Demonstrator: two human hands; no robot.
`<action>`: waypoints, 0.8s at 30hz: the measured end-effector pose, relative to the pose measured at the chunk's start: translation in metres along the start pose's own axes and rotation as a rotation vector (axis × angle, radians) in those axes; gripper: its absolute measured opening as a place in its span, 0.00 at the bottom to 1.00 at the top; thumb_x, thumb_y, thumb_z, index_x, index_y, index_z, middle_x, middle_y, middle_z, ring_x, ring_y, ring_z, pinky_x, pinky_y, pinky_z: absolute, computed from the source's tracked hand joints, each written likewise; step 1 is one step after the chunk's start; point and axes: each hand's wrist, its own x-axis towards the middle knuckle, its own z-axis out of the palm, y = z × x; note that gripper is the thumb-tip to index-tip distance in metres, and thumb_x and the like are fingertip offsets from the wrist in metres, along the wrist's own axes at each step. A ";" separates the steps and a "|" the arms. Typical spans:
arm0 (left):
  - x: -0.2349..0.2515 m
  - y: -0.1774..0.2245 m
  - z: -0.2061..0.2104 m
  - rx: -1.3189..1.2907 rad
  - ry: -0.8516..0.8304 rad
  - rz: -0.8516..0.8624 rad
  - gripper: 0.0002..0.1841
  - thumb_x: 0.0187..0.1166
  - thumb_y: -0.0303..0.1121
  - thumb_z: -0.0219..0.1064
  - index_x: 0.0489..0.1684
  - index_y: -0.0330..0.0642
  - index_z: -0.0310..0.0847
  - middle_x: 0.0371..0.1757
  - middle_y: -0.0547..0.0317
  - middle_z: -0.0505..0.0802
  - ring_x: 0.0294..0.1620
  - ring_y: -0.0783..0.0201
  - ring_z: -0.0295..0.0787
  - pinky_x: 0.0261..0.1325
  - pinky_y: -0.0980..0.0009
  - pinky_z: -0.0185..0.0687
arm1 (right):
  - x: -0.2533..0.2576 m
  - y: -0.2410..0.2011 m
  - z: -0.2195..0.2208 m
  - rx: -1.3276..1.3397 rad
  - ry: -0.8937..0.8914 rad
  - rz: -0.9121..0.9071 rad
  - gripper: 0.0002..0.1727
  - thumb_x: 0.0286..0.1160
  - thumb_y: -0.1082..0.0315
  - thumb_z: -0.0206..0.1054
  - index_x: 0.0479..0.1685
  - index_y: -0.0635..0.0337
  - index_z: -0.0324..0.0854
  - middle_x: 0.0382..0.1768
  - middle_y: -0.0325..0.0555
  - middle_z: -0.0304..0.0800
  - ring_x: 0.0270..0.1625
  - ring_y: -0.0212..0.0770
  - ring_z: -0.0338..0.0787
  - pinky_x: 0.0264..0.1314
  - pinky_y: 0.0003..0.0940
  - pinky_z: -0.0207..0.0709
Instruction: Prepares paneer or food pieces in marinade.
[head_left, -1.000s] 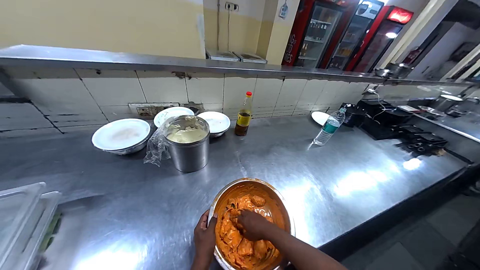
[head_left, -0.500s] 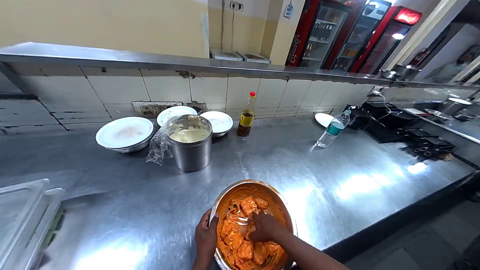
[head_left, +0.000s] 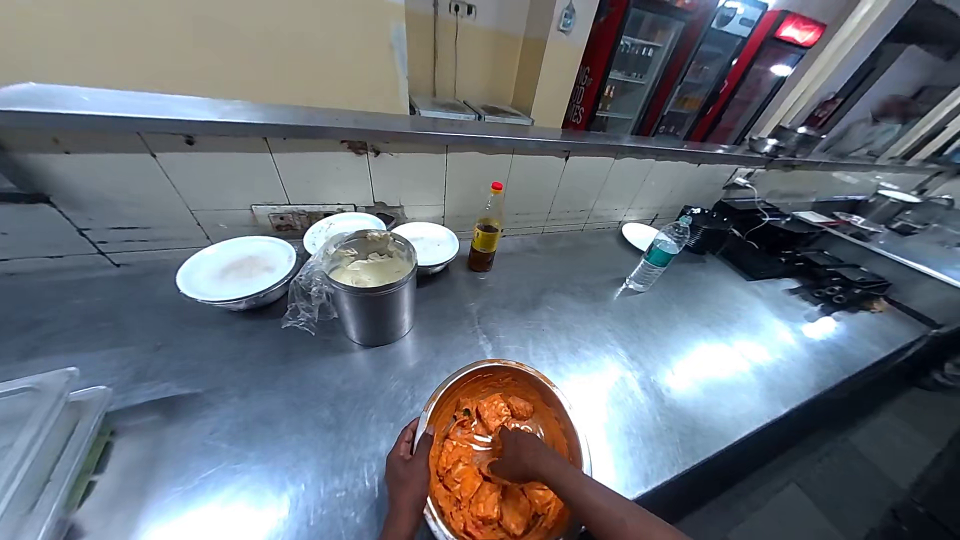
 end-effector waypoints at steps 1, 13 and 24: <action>0.000 0.000 0.000 0.000 0.002 0.004 0.16 0.86 0.25 0.61 0.66 0.26 0.79 0.54 0.43 0.92 0.50 0.65 0.91 0.58 0.70 0.85 | 0.000 -0.001 -0.001 -0.006 0.000 0.000 0.39 0.79 0.45 0.65 0.78 0.70 0.69 0.71 0.73 0.77 0.73 0.70 0.80 0.70 0.70 0.73; 0.001 -0.001 0.000 0.007 -0.007 0.008 0.15 0.86 0.25 0.60 0.66 0.27 0.80 0.54 0.43 0.92 0.50 0.64 0.91 0.58 0.68 0.86 | -0.020 -0.014 0.010 -0.115 0.003 -0.057 0.32 0.85 0.55 0.59 0.81 0.69 0.66 0.75 0.73 0.72 0.71 0.71 0.81 0.68 0.69 0.74; 0.001 0.000 0.000 0.011 -0.002 0.015 0.15 0.86 0.25 0.60 0.65 0.26 0.80 0.53 0.43 0.92 0.50 0.65 0.91 0.58 0.69 0.85 | -0.021 -0.009 0.003 0.089 0.074 -0.146 0.27 0.83 0.57 0.63 0.72 0.68 0.75 0.68 0.69 0.79 0.72 0.65 0.81 0.71 0.64 0.73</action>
